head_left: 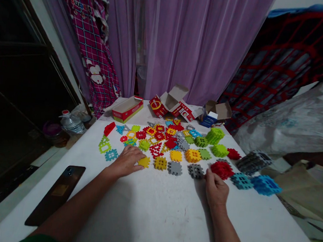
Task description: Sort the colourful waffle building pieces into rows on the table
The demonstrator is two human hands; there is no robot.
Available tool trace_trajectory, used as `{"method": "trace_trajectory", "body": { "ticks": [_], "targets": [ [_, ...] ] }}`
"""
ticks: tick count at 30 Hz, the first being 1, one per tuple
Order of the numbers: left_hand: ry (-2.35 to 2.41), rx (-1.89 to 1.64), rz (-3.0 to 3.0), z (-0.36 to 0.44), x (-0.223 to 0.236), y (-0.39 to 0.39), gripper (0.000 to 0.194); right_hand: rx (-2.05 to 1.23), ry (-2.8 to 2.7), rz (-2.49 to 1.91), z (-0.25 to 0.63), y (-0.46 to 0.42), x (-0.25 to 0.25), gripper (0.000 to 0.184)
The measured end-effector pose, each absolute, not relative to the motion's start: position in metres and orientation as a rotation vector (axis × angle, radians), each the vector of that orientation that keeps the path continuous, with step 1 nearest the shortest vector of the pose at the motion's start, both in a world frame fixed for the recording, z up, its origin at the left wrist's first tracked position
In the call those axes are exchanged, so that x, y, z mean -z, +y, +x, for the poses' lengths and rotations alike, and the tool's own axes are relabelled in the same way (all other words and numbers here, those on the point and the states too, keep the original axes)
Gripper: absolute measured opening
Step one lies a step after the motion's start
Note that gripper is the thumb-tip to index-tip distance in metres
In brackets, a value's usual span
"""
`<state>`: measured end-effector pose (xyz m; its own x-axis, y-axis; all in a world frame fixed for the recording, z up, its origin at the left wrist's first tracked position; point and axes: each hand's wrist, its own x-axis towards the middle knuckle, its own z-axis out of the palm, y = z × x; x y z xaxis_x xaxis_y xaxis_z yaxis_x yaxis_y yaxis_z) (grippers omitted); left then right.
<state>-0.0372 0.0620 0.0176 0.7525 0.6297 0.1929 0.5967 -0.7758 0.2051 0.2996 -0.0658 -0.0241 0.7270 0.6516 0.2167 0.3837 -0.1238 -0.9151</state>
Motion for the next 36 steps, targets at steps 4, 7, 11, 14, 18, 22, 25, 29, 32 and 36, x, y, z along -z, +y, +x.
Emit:
{"method": "trace_trajectory", "body": {
  "ticks": [4,7,11,14,18,22,25,29,32,36],
  "targets": [
    [0.98,-0.403,2.796,-0.038,-0.013,0.058,0.035,-0.286,-0.81,-1.742,0.299,-0.066,0.023,0.056],
    [0.991,-0.403,2.772,-0.039,-0.013,0.058,0.034,-0.291,-0.803,-1.743,0.298,-0.066,0.022,0.055],
    [1.021,-0.418,2.769,-0.032,-0.022,0.061,0.029,-0.288,-0.809,-1.755,0.3,-0.066,0.025,0.053],
    [1.014,-0.448,2.816,-0.018,-0.031,0.07,0.024,-0.275,-0.815,-1.767,0.301,-0.066,0.026,0.05],
    [1.001,-0.326,2.888,0.006,-0.038,0.09,0.021,-0.275,-0.824,-1.768,0.301,-0.066,0.027,0.048],
    [1.063,-0.086,2.923,0.026,-0.042,0.105,0.02,-0.282,-0.829,-1.762,0.3,-0.066,0.024,0.05],
    [1.117,0.088,2.948,0.039,-0.047,0.109,0.023,-0.282,-0.833,-1.749,0.298,-0.066,0.021,0.053],
    [1.174,0.305,2.943,0.054,-0.057,0.112,0.022,-0.276,-0.796,-1.748,0.293,-0.066,0.015,0.055],
    [1.181,0.391,2.969,0.062,-0.061,0.115,0.02,-0.294,-0.78,-1.758,0.29,-0.067,0.011,0.054],
    [1.115,0.458,3.009,0.067,-0.061,0.12,0.021,-0.308,-0.788,-1.753,0.29,-0.067,0.011,0.052]
  ]
}}
